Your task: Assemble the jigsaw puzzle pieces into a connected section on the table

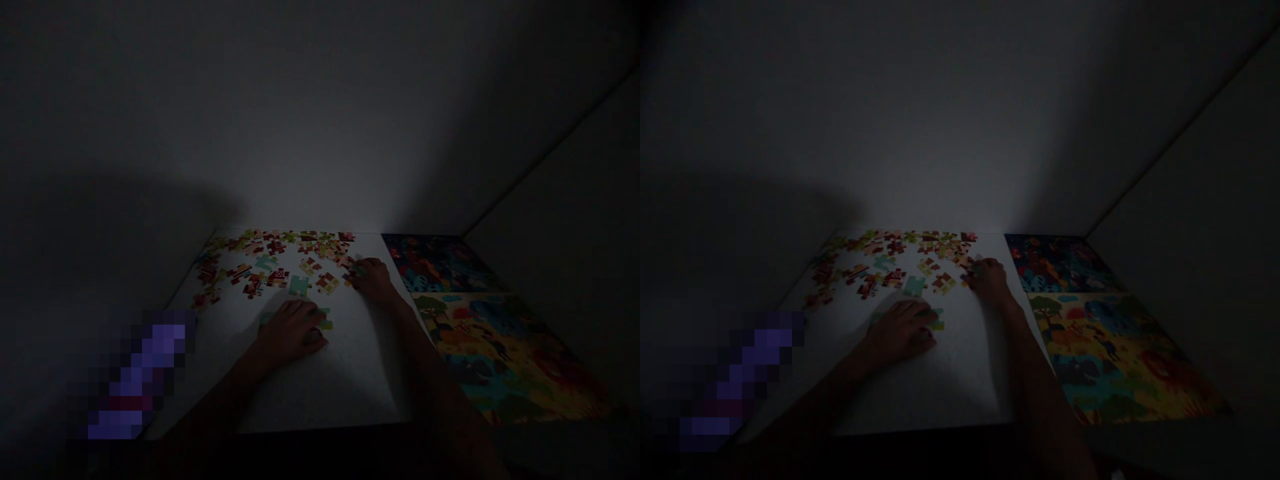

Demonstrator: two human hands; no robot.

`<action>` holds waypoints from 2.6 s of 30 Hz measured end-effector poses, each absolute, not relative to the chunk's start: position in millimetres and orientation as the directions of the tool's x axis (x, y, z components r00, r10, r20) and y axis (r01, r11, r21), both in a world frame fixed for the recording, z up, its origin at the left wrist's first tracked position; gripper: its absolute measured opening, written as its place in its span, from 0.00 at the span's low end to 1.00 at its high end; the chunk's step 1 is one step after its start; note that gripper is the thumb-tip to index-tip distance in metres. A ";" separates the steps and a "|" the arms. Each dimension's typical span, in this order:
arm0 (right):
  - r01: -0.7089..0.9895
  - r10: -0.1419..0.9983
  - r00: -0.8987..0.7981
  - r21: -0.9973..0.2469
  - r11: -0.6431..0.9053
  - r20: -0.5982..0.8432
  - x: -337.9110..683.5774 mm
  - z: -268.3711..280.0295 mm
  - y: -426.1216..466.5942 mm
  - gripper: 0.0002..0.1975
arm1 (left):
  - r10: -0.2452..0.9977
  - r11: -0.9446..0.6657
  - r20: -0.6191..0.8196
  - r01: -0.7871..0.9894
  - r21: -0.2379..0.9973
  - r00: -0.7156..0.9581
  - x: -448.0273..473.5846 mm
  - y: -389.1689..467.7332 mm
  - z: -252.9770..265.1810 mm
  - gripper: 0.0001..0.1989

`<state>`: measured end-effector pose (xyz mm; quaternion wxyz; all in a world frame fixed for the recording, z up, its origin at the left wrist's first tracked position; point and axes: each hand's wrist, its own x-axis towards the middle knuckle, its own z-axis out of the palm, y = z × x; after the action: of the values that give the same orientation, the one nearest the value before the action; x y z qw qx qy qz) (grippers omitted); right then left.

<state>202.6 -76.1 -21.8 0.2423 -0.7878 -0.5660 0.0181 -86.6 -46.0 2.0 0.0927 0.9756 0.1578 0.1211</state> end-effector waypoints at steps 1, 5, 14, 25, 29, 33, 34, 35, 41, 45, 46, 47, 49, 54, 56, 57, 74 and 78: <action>0.871 0.862 0.414 -0.402 -0.282 0.293 198.7 -23.0 -73.0 0.22 | 0.309 -0.941 0.212 0.264 0.212 0.927 -86.3 -46.2 0.5 0.20; 0.888 0.832 0.357 -0.432 -0.160 0.424 173.7 -21.9 -62.4 0.14 | 0.263 -0.956 0.243 0.220 0.193 0.934 -84.6 -48.7 -3.2 0.18; 0.861 0.939 -0.045 -0.463 0.210 0.342 124.1 -11.0 -60.6 0.10 | 0.379 -0.917 0.244 0.327 0.228 0.893 -83.6 -48.8 5.8 0.12; 0.744 0.743 0.586 -0.579 -0.334 0.324 212.8 -15.8 -72.7 0.14 | 0.532 -0.846 0.274 0.487 0.218 0.801 -84.7 -40.2 -9.6 0.24; 0.678 0.667 0.685 -0.592 -0.435 0.294 231.7 -26.7 -74.2 0.17 | 0.528 -0.847 0.246 0.482 0.224 0.813 -84.4 -38.9 -9.6 0.22; 0.672 0.624 0.711 -0.575 -0.467 0.324 233.2 -32.3 -73.1 0.17 | 0.496 -0.865 0.267 0.444 0.235 0.826 -85.3 -37.7 -8.8 0.21; 0.671 0.617 0.715 -0.571 -0.473 0.330 233.9 -33.1 -73.0 0.16 | 0.494 -0.867 0.278 0.440 0.235 0.824 -85.6 -37.2 -9.4 0.21; 0.675 0.615 0.713 -0.566 -0.473 0.336 235.0 -33.8 -73.1 0.16 | 0.493 -0.867 0.288 0.438 0.236 0.821 -85.8 -36.6 -10.2 0.21; 0.699 0.691 0.673 -0.533 -0.476 0.265 240.6 -34.8 -76.9 0.16 | 0.446 -0.889 0.299 0.380 0.255 0.843 -86.8 -34.4 -12.2 0.19; 0.740 0.775 0.600 -0.505 -0.444 0.198 243.7 -33.7 -82.4 0.21 | 0.427 -0.893 0.281 0.352 0.282 0.859 -87.2 -34.8 -7.9 0.17; 0.752 0.792 0.580 -0.501 -0.430 0.191 245.0 -33.5 -83.3 0.21 | 0.430 -0.890 0.277 0.353 0.288 0.859 -87.2 -34.9 -6.9 0.16; 0.759 0.801 0.567 -0.499 -0.418 0.193 246.2 -33.3 -83.9 0.20 | 0.434 -0.887 0.273 0.356 0.292 0.858 -87.0 -34.8 -6.2 0.16; 0.765 0.797 0.565 -0.495 -0.411 0.212 248.5 -32.6 -84.1 0.18 | 0.439 -0.885 0.265 0.362 0.293 0.859 -86.6 -34.6 -5.1 0.15; 0.756 0.788 0.595 -0.439 -0.485 0.155 252.9 -26.9 -83.2 0.13 | 0.431 -0.887 0.252 0.355 0.297 0.866 -86.0 -34.2 -3.7 0.16; 0.736 0.788 0.600 -0.477 -0.479 0.134 255.3 -24.0 -83.8 0.09 | 0.440 -0.882 0.261 0.358 0.308 0.859 -86.1 -34.1 -4.0 0.15; 0.719 0.787 0.603 -0.516 -0.466 0.130 256.4 -23.0 -84.1 0.08 | 0.442 -0.881 0.267 0.358 0.310 0.856 -86.1 -33.9 -4.4 0.15; 0.771 0.931 0.364 -0.568 -0.287 0.023 252.1 -9.3 -95.0 0.22 | 0.486 -0.860 0.254 0.404 0.313 0.836 -90.3 -32.1 -8.4 0.20; 0.714 0.887 0.459 -0.570 -0.406 -0.057 244.7 -1.6 -102.4 0.19 | 0.495 -0.837 0.232 0.387 0.388 0.838 -95.5 -31.9 3.1 0.17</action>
<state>244.7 -102.4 -1.6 0.2413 -0.8193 -0.4885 0.1784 -95.5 -31.9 3.1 0.1649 0.9442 0.2335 0.1635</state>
